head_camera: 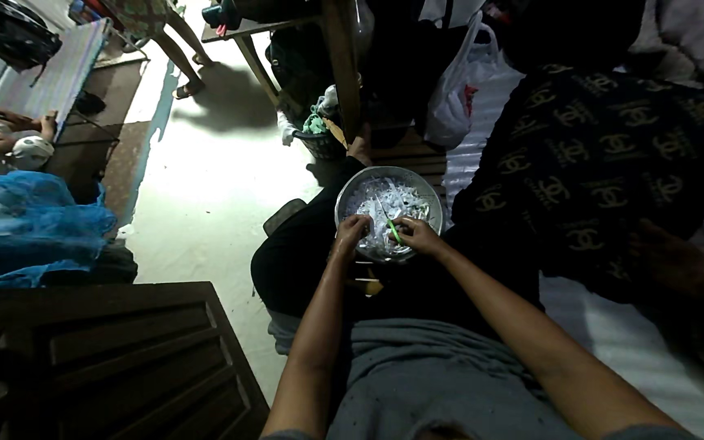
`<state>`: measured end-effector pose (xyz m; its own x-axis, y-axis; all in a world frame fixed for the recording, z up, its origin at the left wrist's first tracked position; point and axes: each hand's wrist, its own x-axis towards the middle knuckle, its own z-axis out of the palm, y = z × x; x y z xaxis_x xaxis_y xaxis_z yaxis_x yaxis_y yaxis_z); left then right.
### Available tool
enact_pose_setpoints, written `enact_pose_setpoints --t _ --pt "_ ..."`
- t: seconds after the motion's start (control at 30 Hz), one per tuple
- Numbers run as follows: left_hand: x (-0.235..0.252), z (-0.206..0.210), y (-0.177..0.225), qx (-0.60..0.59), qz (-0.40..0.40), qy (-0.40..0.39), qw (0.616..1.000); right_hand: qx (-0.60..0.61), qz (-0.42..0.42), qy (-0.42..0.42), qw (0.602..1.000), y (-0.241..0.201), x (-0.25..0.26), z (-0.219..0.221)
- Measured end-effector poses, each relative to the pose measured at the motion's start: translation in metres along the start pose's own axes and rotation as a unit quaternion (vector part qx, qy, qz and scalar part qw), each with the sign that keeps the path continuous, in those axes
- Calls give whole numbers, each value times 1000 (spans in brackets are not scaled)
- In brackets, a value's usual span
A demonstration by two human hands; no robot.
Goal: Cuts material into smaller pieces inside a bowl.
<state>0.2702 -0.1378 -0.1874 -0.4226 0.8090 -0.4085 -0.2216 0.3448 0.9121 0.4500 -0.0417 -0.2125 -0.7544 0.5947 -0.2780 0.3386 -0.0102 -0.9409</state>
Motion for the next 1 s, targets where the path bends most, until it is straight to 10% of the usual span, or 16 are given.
enact_pose_setpoints --t 1.0 --pt "-2 1 0 19 28 -11 999 0 3 -46 999 3 0 0"
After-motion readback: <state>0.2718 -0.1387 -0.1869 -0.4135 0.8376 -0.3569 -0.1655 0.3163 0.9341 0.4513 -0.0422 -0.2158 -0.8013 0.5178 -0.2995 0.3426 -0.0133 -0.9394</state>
